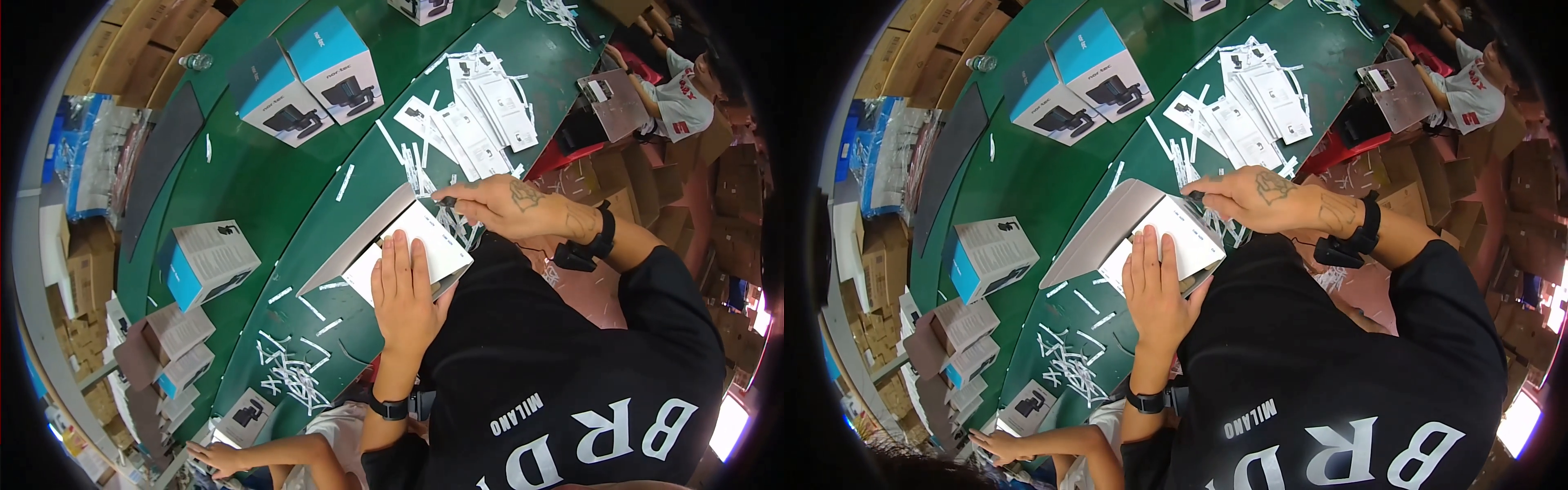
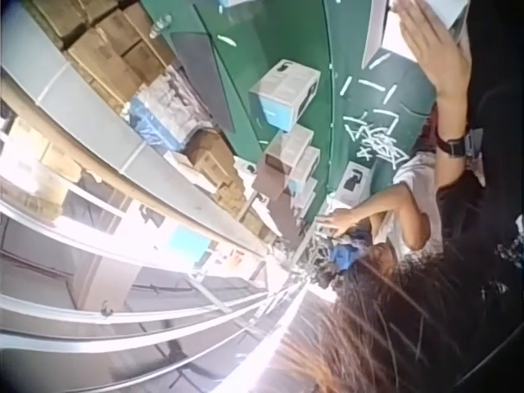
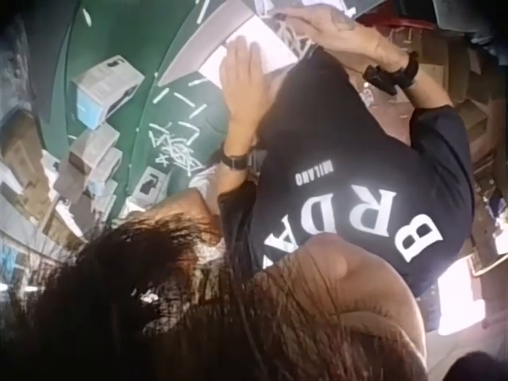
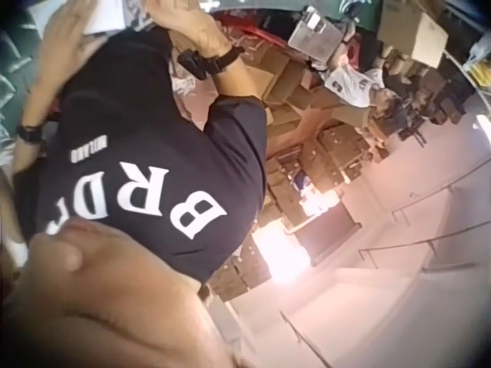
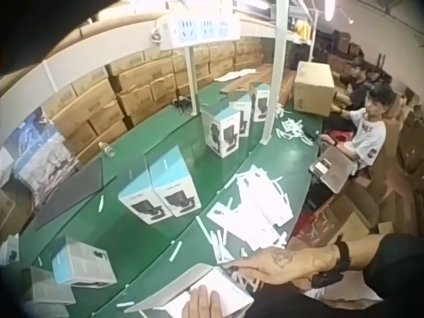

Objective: The person opens a box, removes a manual, and uses a utility knife to cut the plastic wrap from a smaller blue box before placing the manual back inside and closing the box.

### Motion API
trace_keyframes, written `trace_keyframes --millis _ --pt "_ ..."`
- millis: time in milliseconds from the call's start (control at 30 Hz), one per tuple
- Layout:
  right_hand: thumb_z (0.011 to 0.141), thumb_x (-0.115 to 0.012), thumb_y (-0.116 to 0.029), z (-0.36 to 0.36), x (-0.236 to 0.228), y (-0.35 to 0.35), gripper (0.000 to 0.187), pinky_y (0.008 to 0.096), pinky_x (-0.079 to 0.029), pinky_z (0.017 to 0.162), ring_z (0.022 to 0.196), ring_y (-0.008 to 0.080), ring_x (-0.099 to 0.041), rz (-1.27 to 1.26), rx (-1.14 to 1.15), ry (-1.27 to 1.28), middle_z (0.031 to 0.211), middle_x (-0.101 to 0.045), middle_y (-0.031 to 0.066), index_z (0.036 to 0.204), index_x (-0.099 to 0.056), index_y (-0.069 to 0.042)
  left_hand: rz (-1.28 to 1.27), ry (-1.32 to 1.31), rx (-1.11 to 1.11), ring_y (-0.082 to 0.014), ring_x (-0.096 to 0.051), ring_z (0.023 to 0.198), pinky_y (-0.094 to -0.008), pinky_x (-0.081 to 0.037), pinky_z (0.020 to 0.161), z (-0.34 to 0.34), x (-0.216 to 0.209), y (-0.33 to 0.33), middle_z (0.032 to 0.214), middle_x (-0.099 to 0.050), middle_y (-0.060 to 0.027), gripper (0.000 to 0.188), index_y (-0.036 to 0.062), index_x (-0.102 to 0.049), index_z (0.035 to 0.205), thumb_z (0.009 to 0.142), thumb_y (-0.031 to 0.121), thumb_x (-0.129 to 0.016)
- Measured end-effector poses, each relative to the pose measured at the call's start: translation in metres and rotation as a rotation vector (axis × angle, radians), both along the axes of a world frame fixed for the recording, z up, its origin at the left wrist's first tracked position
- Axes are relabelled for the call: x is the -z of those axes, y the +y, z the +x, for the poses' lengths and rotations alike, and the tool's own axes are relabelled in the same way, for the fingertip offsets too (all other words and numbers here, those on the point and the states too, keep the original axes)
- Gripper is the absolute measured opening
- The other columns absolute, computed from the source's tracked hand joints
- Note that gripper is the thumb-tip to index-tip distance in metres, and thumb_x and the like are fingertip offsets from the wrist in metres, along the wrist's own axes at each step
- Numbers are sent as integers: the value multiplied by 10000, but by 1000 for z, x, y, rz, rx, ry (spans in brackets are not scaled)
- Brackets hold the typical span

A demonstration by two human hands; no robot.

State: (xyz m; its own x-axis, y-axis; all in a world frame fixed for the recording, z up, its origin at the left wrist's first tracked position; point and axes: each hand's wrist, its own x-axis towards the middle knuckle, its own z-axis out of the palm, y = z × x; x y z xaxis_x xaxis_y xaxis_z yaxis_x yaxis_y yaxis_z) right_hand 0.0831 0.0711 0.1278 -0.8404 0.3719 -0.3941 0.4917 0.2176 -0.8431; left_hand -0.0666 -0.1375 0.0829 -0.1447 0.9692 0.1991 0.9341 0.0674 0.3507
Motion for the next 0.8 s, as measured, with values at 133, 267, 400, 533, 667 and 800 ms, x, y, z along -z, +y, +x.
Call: trace_keyframes --millis 133,267,400,533,667,800 --pt "984 -592 -185 1 -2 1 232 470 -514 675 747 419 -682 163 -54 -66 800 -690 216 1103 -575 15 1 -28 0 -404 -423 1436 -503 -345 1135 -2 1 1 1560 -436 -242 845 -23 -490 1454 781 369 -821" --pt "972 -612 -179 -4 6 8 219 461 -515 696 773 413 -685 314 -140 -11 806 -692 219 1072 -597 15 11 -39 2 -416 -425 1429 -513 -339 1132 -3 3 2 1564 -425 -248 916 -9 -468 1478 744 381 -854" --pt "967 -625 -175 -3 15 16 194 444 -514 667 708 385 -672 378 -163 123 778 -677 188 1042 -606 3 9 -56 8 -416 -422 1432 -518 -337 1133 -3 3 4 1565 -422 -249 905 -13 -477 1470 744 376 -854" --pt "960 -636 -177 -9 12 21 195 442 -517 663 719 394 -675 291 -196 54 798 -683 198 1043 -603 -4 -13 -59 29 -417 -415 1440 -534 -329 1139 -5 0 6 1563 -423 -251 886 -29 -483 1457 747 350 -854" --pt "947 -649 -171 -20 10 24 170 453 -526 630 696 400 -675 -272 -20 -212 812 -690 195 1014 -615 -18 -44 -38 62 -419 -408 1447 -549 -321 1145 -6 -1 8 1560 -427 -253 870 -45 -485 1445 747 318 -856" --pt "940 -654 -204 -20 20 16 174 458 -532 592 642 398 -662 545 -261 218 755 -680 180 972 -625 -35 -26 -44 57 -421 -407 1448 -557 -318 1148 -4 -1 9 1557 -428 -255 867 -55 -484 1439 742 296 -861"
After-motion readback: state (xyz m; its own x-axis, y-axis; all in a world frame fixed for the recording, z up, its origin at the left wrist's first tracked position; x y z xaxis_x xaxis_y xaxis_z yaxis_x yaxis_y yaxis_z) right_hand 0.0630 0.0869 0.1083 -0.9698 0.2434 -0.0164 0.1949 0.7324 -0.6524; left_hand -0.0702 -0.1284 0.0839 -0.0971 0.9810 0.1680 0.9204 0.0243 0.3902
